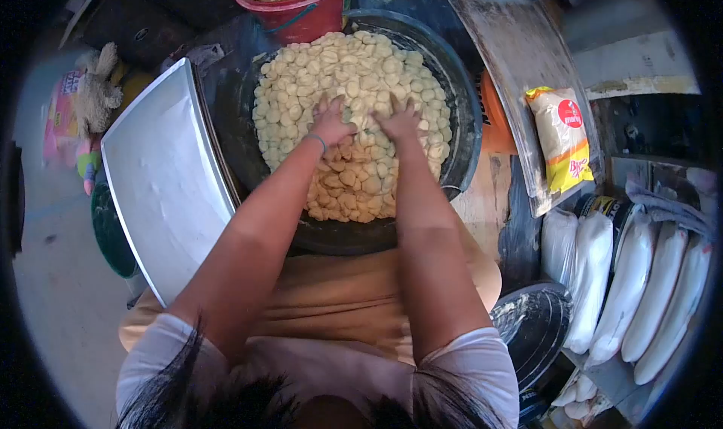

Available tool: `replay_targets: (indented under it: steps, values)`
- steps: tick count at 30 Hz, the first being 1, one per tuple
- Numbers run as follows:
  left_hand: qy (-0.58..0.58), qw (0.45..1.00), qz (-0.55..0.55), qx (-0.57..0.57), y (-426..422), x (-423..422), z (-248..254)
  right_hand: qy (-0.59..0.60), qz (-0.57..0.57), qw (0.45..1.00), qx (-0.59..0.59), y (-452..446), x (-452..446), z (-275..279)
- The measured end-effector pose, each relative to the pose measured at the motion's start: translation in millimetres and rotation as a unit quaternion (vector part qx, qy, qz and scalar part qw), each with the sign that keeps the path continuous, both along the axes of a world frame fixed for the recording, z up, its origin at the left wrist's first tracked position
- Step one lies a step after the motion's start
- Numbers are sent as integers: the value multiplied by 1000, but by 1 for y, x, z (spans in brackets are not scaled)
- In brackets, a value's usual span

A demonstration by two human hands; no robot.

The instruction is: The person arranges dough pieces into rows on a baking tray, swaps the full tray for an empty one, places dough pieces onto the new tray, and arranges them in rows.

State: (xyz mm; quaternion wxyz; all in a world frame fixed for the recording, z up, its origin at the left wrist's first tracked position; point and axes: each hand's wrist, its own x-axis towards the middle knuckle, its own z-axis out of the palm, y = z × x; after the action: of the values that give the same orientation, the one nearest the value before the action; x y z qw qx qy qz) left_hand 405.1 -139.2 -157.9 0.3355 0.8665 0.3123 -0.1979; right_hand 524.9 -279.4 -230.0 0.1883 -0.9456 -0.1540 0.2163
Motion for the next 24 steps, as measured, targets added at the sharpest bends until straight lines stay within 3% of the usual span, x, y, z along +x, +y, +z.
replay_targets:
  steps: [2, 6, 9, 13, 15, 18, 21, 24]
  values:
    - [75, 991, -95, -52, 8, 9, -23, 32, 11, 999, -27, 3, -35, 25]
    - [105, 978, -136, -119, -14, -23, -42, 168, 221, 959, -53, -32, -49, 61]
    - [174, 960, -217, -35, -34, -39, -17, 69, 279, 947, -146, -45, -85, 67]
    - [119, 980, -137, 83, -48, -37, -13, -7, 228, 961, -153, -21, -94, 61]
    - [79, 988, -96, 95, -46, -32, -11, -14, 202, 977, -70, -21, -79, 57]
    - [-7, 998, -4, 61, -41, -18, -37, -32, 157, 987, -3, -15, -65, 58]
    - [-28, 998, -33, 35, -34, -11, -22, 10, 105, 991, 81, -11, -56, 67]
    - [-181, 983, 3, 36, -23, -13, -10, -17, 90, 982, 165, -10, -55, 102]
